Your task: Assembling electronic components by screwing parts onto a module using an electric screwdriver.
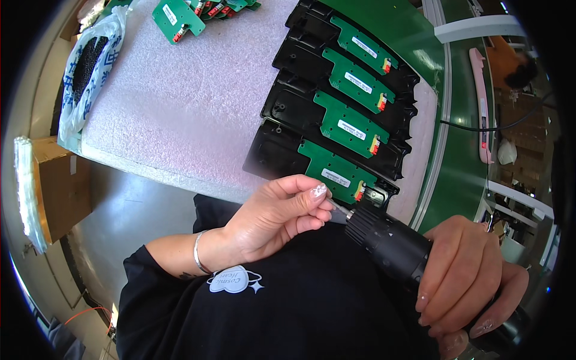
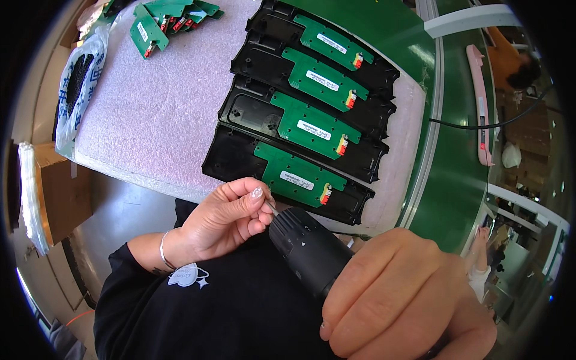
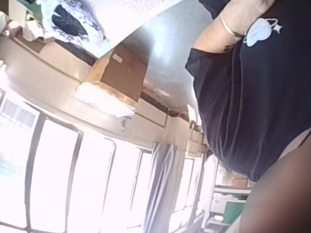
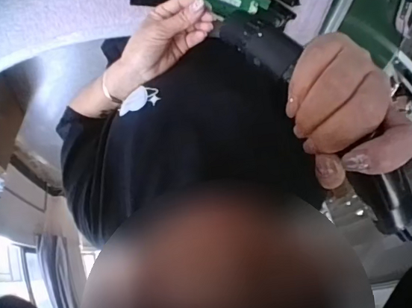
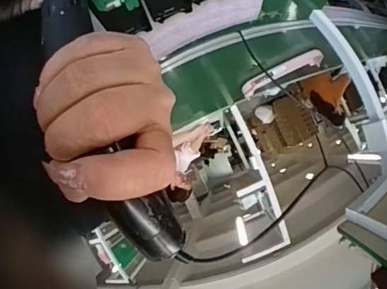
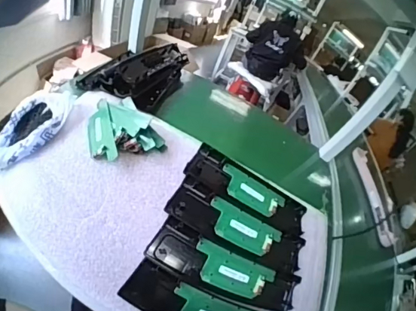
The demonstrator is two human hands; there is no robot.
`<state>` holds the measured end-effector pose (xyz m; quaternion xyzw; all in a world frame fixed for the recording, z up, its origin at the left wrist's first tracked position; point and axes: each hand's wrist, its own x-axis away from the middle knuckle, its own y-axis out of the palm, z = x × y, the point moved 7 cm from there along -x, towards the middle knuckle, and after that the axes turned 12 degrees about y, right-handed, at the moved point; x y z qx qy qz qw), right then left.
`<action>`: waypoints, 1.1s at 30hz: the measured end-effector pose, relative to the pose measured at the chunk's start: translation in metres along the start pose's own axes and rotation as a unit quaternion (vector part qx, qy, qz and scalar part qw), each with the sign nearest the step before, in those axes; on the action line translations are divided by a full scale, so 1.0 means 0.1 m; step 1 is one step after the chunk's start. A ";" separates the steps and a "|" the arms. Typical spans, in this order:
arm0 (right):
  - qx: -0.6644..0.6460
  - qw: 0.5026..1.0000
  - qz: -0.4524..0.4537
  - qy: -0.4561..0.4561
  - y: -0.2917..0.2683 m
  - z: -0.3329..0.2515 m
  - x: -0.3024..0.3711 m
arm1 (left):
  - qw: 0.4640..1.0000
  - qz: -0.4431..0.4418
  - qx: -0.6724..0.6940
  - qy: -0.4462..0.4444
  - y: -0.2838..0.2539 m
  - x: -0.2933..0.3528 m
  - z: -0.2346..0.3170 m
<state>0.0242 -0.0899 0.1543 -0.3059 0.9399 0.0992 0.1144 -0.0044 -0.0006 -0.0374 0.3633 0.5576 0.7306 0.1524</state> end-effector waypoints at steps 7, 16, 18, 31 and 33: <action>0.000 1.000 -0.016 -0.017 0.00 0.14 -0.04 | 0.995 -0.062 0.067 -0.025 -0.02 0.02 -0.05; 0.057 0.993 0.102 0.033 -0.26 0.65 -0.27 | 0.996 -0.045 -0.041 -0.072 0.05 -0.11 -0.25; 0.064 0.991 0.107 0.043 -0.24 0.65 -0.30 | 0.996 -0.035 -0.020 -0.076 0.04 -0.14 -0.27; 0.125 0.987 0.073 0.074 -0.16 0.68 -0.44 | 0.998 -0.032 -0.033 -0.052 0.10 -0.12 -0.23; 0.140 0.985 0.071 0.071 -0.19 0.68 -0.44 | 0.998 -0.024 -0.027 -0.048 0.11 -0.12 -0.23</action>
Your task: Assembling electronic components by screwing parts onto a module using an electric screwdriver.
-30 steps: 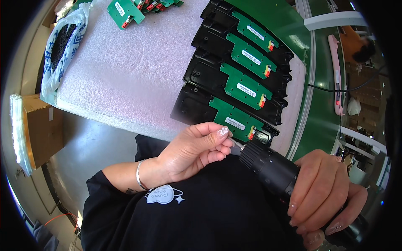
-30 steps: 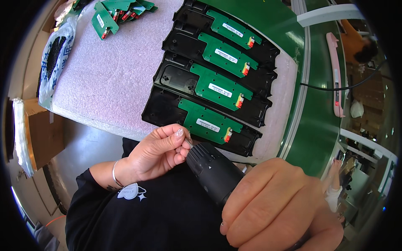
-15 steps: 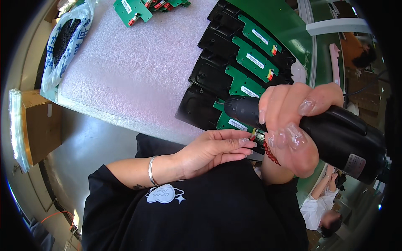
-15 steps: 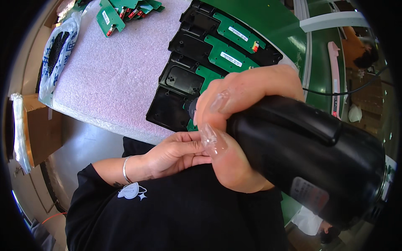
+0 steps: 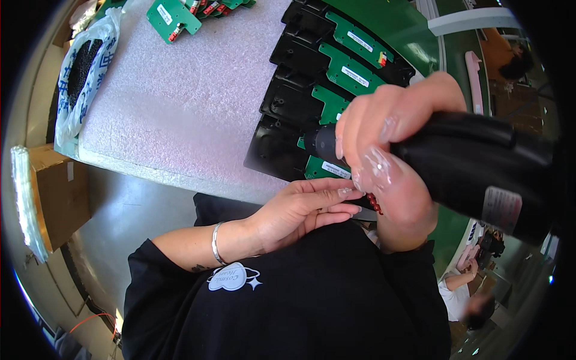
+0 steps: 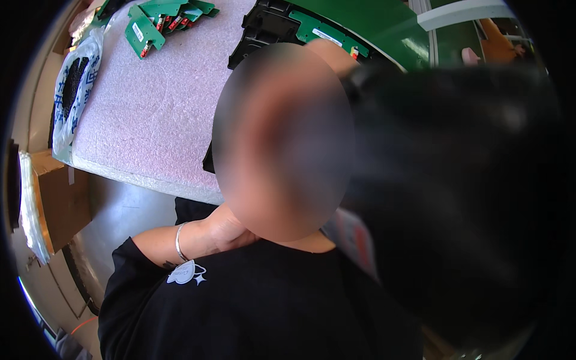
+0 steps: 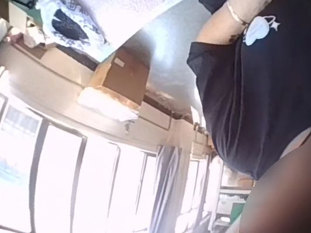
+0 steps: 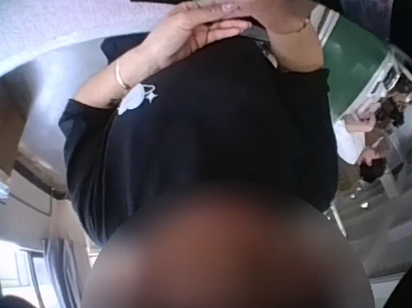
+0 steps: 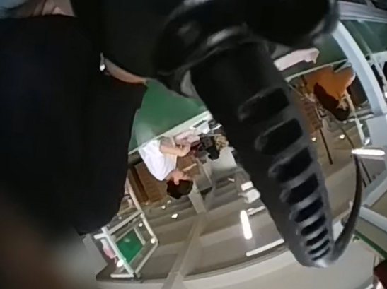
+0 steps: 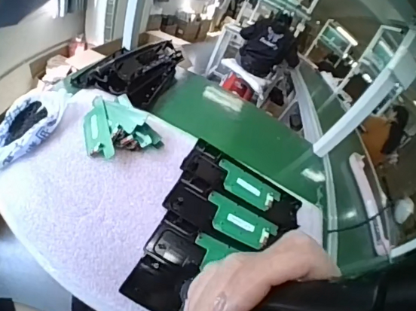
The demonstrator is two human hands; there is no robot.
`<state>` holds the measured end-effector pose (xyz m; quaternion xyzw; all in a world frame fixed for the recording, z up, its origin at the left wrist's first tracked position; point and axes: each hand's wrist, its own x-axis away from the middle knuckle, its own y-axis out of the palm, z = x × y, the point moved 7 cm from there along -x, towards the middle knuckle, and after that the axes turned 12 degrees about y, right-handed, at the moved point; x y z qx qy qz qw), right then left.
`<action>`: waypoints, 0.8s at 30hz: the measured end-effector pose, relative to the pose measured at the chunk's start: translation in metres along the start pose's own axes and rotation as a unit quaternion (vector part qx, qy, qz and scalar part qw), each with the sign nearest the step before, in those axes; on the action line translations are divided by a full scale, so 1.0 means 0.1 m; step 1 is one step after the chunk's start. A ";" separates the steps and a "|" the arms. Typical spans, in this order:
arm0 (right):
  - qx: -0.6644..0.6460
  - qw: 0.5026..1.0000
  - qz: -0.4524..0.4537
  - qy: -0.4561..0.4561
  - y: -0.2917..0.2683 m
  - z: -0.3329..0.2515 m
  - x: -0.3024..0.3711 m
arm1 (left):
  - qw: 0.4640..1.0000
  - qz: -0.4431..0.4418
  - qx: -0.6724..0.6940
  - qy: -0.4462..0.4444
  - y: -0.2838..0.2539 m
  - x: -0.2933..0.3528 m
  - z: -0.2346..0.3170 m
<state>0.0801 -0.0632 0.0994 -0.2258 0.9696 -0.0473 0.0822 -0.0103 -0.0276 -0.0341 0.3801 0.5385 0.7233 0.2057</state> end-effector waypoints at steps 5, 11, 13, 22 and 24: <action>-0.137 0.985 0.104 -0.031 -0.34 0.00 0.00 | 0.997 0.003 -0.038 -0.061 -0.05 0.05 0.10; -0.211 0.938 0.259 0.087 -1.91 0.09 0.42 | 0.980 0.067 -0.080 0.171 -0.25 0.57 1.15; -0.183 0.928 0.296 0.133 -2.36 0.32 0.55 | 0.944 0.026 -0.096 0.315 -0.17 0.86 1.81; 0.229 0.843 0.376 0.309 -2.73 1.20 0.97 | 0.711 0.267 -0.521 0.391 -1.03 1.63 3.98; 0.409 0.794 0.393 0.220 -2.56 0.91 1.04 | 0.538 0.421 -0.644 0.344 -0.98 1.61 4.06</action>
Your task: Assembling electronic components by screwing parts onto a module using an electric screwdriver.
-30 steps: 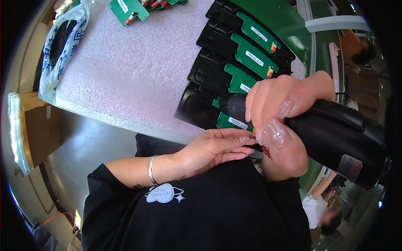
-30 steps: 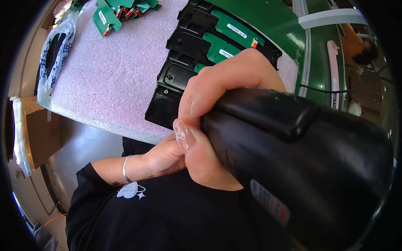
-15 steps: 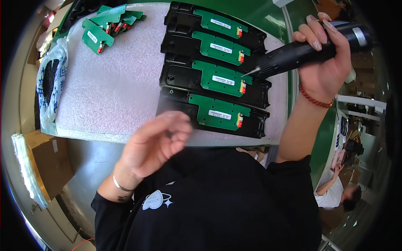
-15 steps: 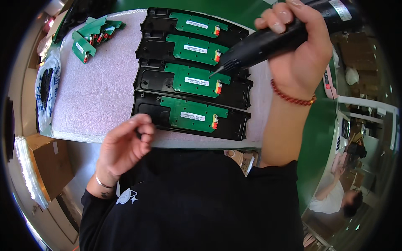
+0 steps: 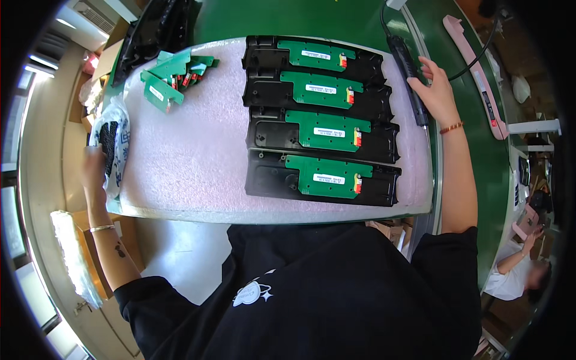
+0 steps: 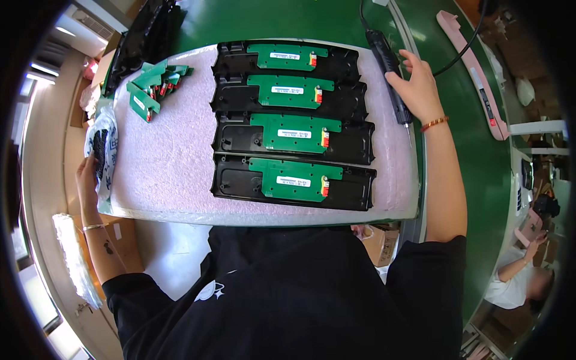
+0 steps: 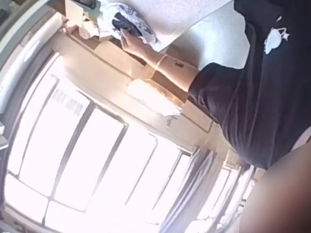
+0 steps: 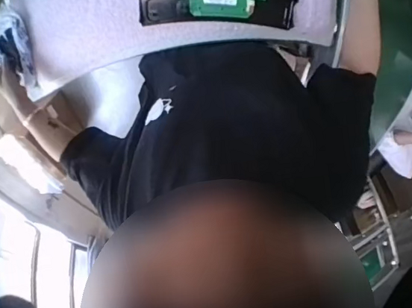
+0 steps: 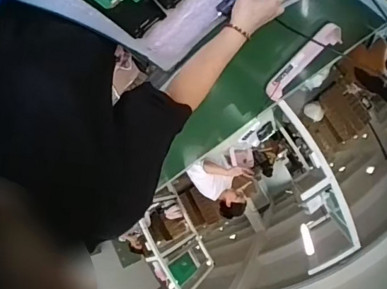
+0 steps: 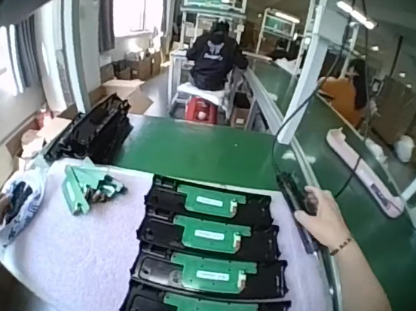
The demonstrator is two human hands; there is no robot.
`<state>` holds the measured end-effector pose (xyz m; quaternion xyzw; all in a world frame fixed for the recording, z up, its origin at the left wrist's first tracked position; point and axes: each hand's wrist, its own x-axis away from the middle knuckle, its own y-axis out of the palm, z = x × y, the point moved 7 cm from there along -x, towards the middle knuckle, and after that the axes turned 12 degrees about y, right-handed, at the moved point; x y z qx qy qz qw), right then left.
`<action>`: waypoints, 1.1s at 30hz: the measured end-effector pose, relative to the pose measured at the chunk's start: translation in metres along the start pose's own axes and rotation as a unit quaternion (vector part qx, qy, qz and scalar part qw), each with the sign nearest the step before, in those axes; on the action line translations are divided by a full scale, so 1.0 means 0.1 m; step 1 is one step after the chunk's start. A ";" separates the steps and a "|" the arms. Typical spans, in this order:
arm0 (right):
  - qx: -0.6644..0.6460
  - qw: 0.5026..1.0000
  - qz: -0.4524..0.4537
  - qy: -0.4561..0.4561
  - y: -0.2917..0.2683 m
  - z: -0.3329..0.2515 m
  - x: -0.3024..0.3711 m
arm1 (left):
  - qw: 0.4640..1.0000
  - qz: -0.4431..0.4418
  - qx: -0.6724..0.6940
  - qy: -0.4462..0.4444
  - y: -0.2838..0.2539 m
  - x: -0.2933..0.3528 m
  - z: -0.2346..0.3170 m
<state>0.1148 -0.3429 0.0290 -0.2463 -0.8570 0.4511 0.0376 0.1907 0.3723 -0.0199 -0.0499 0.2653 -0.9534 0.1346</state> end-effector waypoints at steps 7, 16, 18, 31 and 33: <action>0.083 0.924 -0.206 -0.311 0.26 -1.26 1.53 | 0.880 -0.026 -0.397 0.258 0.34 0.33 0.58; 0.106 0.906 -0.239 -0.332 0.40 -1.22 1.77 | 0.742 0.067 -0.558 0.365 0.62 0.79 1.40; 0.065 0.910 -0.231 -0.339 0.33 -1.28 1.64 | 0.828 0.021 -0.360 0.429 0.95 1.01 1.84; 0.004 0.920 -0.173 -0.351 0.68 -1.34 0.63 | 0.708 -0.390 -0.120 0.577 2.98 2.17 2.35; 0.072 0.908 -0.158 -0.382 0.74 -1.40 0.71 | 0.705 -0.390 -0.120 0.580 2.93 2.22 2.30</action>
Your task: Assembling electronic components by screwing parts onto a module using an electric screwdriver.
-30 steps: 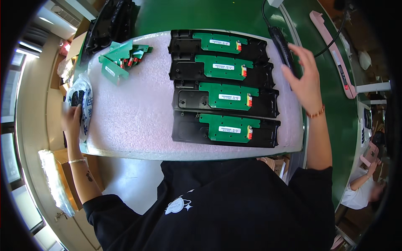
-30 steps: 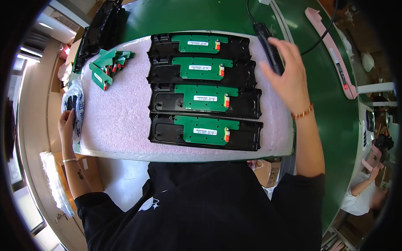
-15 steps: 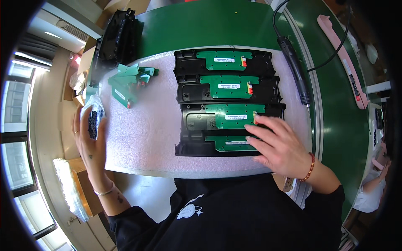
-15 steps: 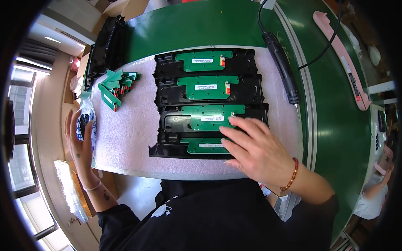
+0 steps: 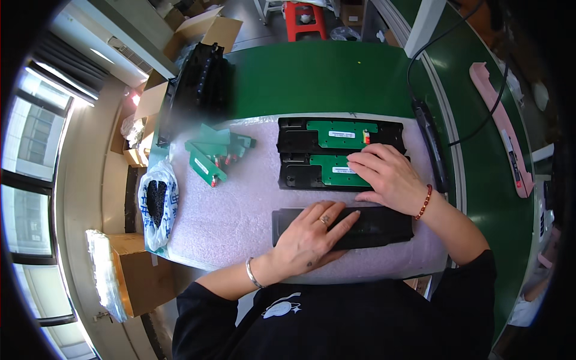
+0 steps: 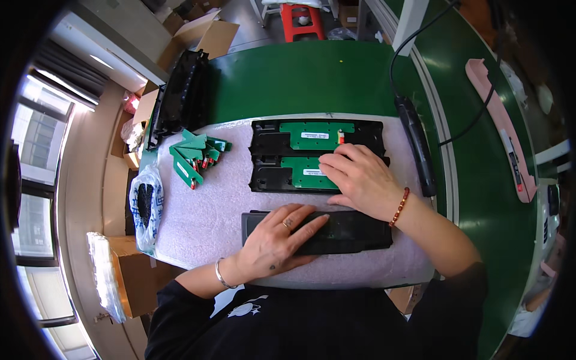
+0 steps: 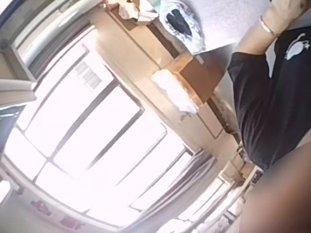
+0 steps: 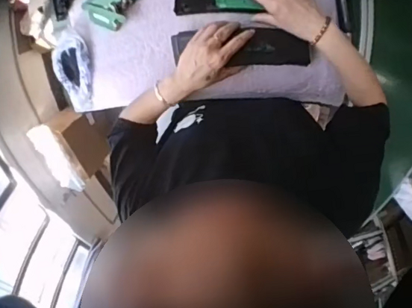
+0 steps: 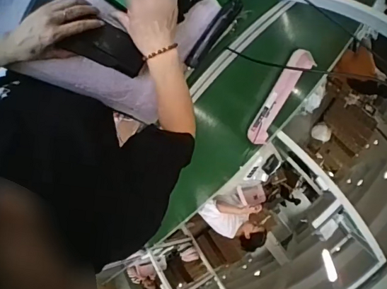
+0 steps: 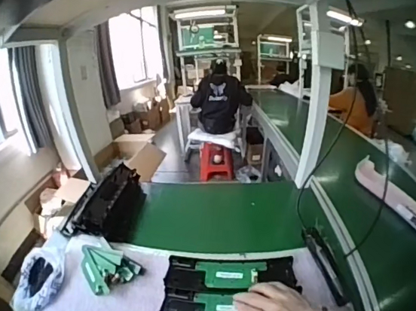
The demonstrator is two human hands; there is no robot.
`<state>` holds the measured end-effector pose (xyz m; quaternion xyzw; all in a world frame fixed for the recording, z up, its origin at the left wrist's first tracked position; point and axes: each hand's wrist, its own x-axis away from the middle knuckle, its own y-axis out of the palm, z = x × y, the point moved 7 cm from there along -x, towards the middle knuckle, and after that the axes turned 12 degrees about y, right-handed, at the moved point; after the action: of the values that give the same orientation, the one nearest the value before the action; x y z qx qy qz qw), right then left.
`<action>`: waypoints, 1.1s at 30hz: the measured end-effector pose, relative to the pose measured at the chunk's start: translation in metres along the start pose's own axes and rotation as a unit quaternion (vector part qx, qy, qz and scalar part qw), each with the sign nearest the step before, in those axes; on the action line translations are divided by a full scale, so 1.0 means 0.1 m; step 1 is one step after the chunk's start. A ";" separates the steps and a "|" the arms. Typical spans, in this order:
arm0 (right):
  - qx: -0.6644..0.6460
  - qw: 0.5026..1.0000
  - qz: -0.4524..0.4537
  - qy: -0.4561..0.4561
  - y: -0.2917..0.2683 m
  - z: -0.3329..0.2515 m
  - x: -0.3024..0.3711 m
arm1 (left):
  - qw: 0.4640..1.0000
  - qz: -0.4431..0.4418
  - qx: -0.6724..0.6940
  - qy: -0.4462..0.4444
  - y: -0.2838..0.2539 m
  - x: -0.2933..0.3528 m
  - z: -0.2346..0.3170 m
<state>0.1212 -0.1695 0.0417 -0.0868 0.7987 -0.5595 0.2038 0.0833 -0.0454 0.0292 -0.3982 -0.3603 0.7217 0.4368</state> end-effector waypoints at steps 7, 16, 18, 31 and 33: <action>0.002 0.999 -0.042 -0.022 -0.05 0.17 -0.30 | 1.000 -0.014 -0.005 0.008 -0.02 0.05 -0.01; 0.017 0.999 -0.041 0.031 0.11 0.37 -0.66 | 0.999 -0.006 -0.045 0.012 -0.20 -0.13 -0.19; 0.023 0.999 -0.033 0.024 0.02 0.32 -0.64 | 0.997 0.034 -0.071 0.013 -0.37 -0.08 -0.12; -0.086 0.964 -0.253 0.010 0.01 -0.44 -0.22 | 0.981 -0.161 -0.012 -0.111 -0.45 0.24 -0.43; -0.102 0.888 -0.446 0.054 0.19 -0.29 -0.18 | 0.980 -0.154 -0.105 -0.074 -0.42 0.25 -0.31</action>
<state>0.1270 -0.1309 0.0362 -0.4237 0.7381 -0.5109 -0.1208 0.1176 -0.0019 0.0459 -0.3269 -0.5221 0.6318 0.4705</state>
